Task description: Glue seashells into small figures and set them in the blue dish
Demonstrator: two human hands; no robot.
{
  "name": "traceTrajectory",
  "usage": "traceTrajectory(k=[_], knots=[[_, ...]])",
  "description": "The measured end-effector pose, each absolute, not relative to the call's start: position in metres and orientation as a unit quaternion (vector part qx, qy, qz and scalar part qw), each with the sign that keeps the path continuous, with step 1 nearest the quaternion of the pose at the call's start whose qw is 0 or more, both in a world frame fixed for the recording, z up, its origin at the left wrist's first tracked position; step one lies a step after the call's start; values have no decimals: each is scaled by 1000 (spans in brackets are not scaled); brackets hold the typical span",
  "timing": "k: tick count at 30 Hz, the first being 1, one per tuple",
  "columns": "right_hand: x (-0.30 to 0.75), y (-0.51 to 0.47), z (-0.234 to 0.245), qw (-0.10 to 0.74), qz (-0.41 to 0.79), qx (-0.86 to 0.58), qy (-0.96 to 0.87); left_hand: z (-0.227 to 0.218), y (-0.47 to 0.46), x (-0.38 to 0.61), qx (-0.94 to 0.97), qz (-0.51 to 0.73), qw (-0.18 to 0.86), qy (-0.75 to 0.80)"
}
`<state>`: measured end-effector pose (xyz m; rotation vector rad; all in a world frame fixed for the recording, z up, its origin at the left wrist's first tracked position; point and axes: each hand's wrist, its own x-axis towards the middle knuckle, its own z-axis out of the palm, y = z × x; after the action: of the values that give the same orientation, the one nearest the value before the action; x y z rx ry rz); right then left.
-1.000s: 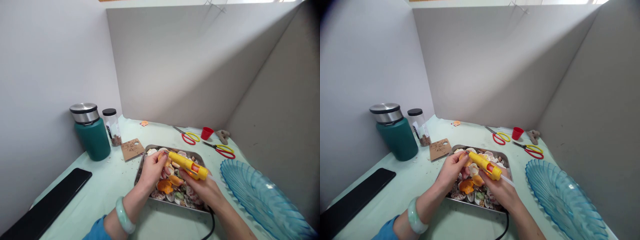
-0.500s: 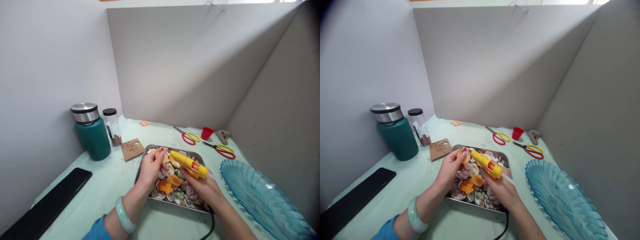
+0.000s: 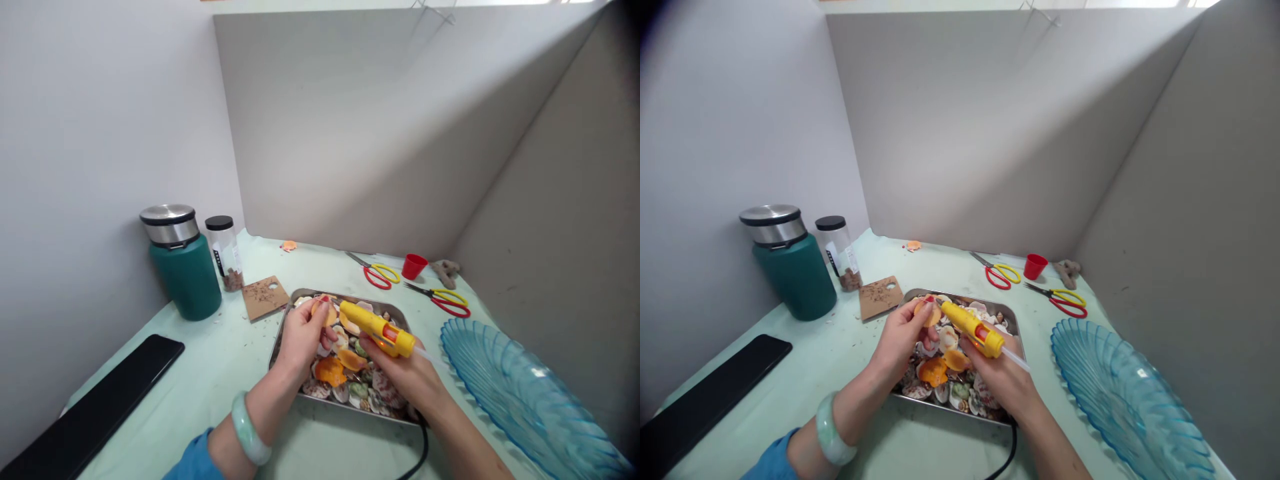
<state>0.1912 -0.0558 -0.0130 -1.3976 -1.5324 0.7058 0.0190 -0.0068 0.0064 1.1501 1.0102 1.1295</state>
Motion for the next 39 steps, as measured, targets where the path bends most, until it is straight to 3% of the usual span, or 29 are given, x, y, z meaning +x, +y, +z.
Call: traceTrajectory(k=[39], knots=[[187, -60, -6, 473, 296, -554, -618, 7, -10, 18, 531, 453, 572, 430]])
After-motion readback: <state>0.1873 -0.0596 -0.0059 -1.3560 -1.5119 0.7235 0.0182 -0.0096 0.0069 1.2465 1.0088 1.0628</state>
